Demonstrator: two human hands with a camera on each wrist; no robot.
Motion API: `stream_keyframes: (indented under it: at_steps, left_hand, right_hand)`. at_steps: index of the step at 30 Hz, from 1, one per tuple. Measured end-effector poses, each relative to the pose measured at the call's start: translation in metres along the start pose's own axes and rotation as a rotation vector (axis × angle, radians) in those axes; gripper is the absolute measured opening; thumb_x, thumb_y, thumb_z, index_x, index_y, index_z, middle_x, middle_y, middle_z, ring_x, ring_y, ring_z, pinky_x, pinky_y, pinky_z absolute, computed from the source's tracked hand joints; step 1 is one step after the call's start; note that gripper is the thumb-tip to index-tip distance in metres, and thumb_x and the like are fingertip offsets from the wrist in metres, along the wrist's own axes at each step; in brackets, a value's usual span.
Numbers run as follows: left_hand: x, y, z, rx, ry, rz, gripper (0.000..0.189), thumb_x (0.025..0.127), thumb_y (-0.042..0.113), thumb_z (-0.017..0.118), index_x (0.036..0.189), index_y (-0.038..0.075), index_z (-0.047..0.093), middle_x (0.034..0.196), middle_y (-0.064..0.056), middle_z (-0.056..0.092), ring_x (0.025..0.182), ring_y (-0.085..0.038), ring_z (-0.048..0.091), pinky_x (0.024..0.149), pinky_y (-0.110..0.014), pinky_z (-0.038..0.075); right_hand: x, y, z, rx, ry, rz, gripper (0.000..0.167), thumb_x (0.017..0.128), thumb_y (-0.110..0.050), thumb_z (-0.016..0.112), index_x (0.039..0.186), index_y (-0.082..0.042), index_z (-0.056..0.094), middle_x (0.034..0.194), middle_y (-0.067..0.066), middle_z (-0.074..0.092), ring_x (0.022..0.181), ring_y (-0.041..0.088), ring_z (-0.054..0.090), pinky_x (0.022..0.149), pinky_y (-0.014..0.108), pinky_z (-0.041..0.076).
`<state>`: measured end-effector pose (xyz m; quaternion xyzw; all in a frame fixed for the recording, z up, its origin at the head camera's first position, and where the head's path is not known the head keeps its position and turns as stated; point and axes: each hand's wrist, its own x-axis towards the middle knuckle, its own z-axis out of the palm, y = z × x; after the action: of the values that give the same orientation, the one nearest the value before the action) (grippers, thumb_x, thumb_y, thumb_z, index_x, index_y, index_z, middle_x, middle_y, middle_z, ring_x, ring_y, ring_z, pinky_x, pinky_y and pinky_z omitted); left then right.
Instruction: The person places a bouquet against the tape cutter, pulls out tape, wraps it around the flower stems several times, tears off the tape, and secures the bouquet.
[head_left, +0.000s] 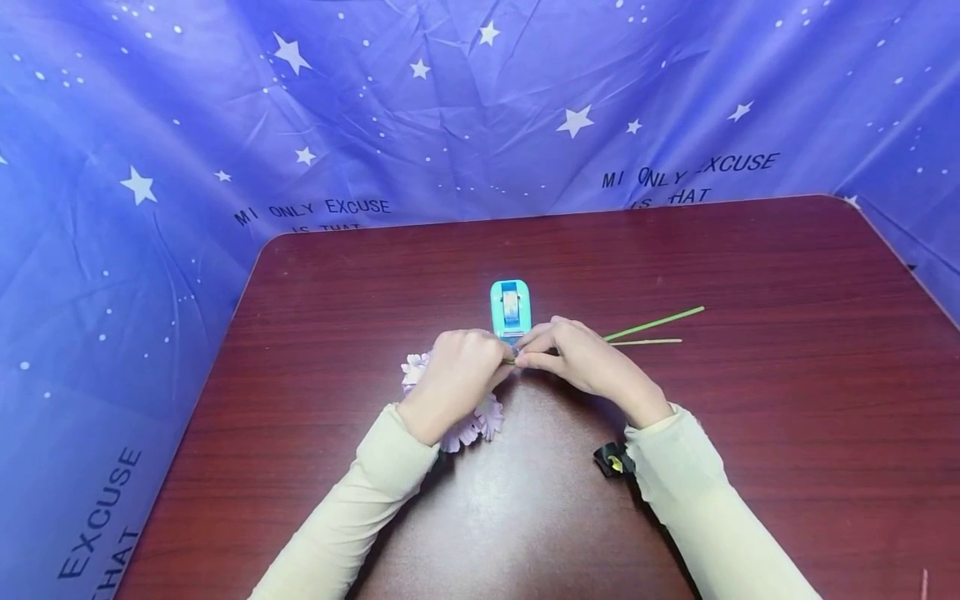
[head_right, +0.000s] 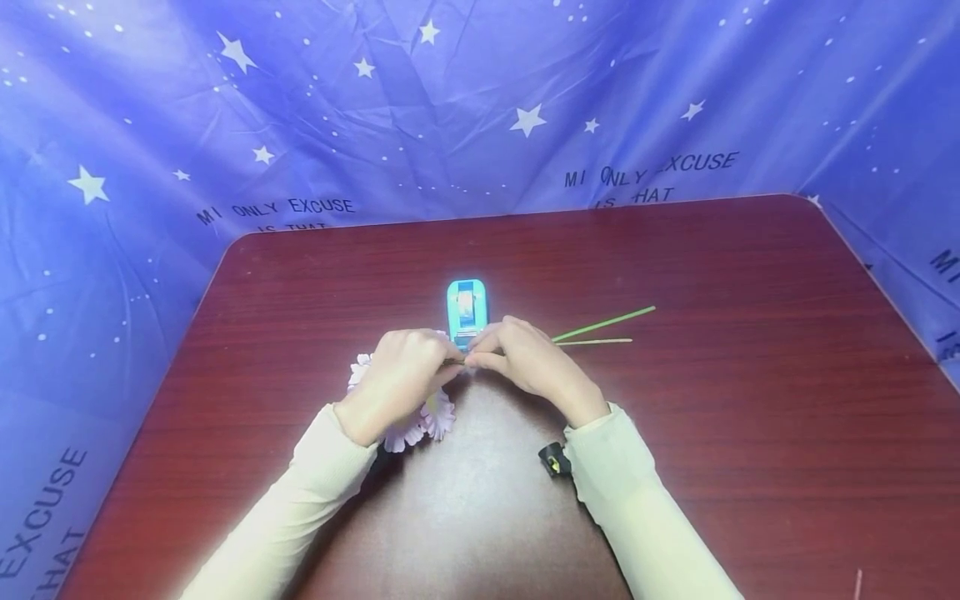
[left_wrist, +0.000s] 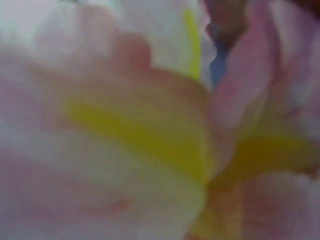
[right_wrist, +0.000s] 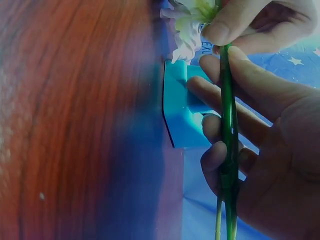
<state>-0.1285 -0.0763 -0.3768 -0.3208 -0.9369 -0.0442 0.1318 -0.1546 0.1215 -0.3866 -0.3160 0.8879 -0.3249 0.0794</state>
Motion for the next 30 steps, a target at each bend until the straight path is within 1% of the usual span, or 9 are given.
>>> stream_keyframes:
  at_steps: [3,5,8,10,14,18,21,26,30]
  left_hand:
    - [0.001,-0.004,-0.001,-0.12,-0.074,-0.045,0.019,0.09,0.035,0.072,0.085,0.017,0.078,0.07,0.005,0.067,0.064,-0.016,0.065,0.061,-0.034,0.054]
    - [0.001,-0.007,0.0,-0.166,-0.119,-0.05,0.023,0.093,0.035,0.069,0.085,0.014,0.076,0.07,0.004,0.066,0.067,-0.018,0.065,0.07,-0.037,0.055]
    - [0.001,-0.008,0.001,-0.181,-0.154,-0.019,0.022,0.095,0.033,0.066,0.088,0.015,0.075,0.071,0.003,0.066,0.071,-0.019,0.065,0.083,-0.038,0.052]
    - [0.002,-0.009,0.001,-0.174,-0.152,0.007,0.02,0.095,0.032,0.065,0.091,0.016,0.077,0.072,0.003,0.068,0.072,-0.017,0.067,0.088,-0.037,0.05]
    - [0.002,-0.008,0.0,-0.125,-0.13,0.037,0.016,0.095,0.03,0.066,0.094,0.02,0.079,0.073,0.005,0.071,0.072,-0.014,0.068,0.089,-0.034,0.049]
    - [0.002,-0.007,0.002,-0.077,-0.127,0.056,0.014,0.094,0.029,0.068,0.087,0.021,0.078,0.068,0.007,0.069,0.069,-0.014,0.066,0.086,-0.034,0.049]
    - [0.002,-0.006,0.004,-0.062,-0.122,0.051,0.013,0.092,0.029,0.07,0.084,0.022,0.078,0.067,0.006,0.069,0.068,-0.015,0.066,0.084,-0.034,0.05]
    - [0.001,-0.006,0.007,-0.02,-0.108,0.052,0.015,0.09,0.03,0.072,0.079,0.022,0.077,0.066,0.005,0.069,0.069,-0.016,0.066,0.081,-0.033,0.05]
    - [0.001,-0.006,0.007,-0.007,-0.1,0.062,0.015,0.09,0.03,0.072,0.077,0.023,0.076,0.065,0.006,0.068,0.068,-0.017,0.065,0.079,-0.032,0.049]
  right_hand:
    - [0.002,-0.001,0.0,0.005,-0.001,0.011,0.015,0.094,-0.019,0.067,0.09,-0.015,0.08,0.112,0.006,0.074,0.111,0.027,0.065,0.099,0.047,0.046]
    - [0.002,-0.002,0.0,0.009,-0.002,0.011,0.014,0.094,-0.019,0.067,0.088,-0.015,0.08,0.11,0.005,0.074,0.11,0.025,0.066,0.099,0.046,0.047]
    - [0.003,-0.002,0.001,0.025,0.001,0.01,0.014,0.093,-0.019,0.068,0.087,-0.015,0.08,0.107,0.003,0.075,0.108,0.022,0.068,0.098,0.044,0.049]
    - [0.003,-0.002,0.001,0.034,0.005,0.015,0.013,0.093,-0.02,0.069,0.088,-0.016,0.081,0.105,0.001,0.075,0.105,0.021,0.068,0.097,0.042,0.05]
    - [0.004,-0.001,0.002,0.059,-0.011,0.033,0.013,0.093,-0.022,0.069,0.091,-0.016,0.08,0.104,-0.001,0.074,0.102,0.017,0.068,0.093,0.039,0.052]
    - [0.004,0.002,0.002,0.099,-0.066,0.068,0.016,0.096,-0.021,0.065,0.093,-0.014,0.079,0.098,-0.001,0.072,0.086,0.012,0.065,0.084,0.035,0.052]
    - [0.006,0.005,0.002,0.151,-0.098,0.128,0.021,0.099,-0.024,0.062,0.094,-0.012,0.078,0.087,0.001,0.069,0.07,0.011,0.059,0.074,0.033,0.05]
    - [0.011,0.006,0.007,0.173,-0.015,0.254,0.031,0.1,-0.034,0.058,0.087,-0.013,0.076,0.063,-0.005,0.051,0.06,0.011,0.042,0.064,0.029,0.041]
    - [0.015,0.005,0.012,0.151,0.081,0.313,0.041,0.099,-0.036,0.06,0.064,-0.014,0.063,0.054,-0.007,0.033,0.055,0.011,0.029,0.057,0.027,0.032]
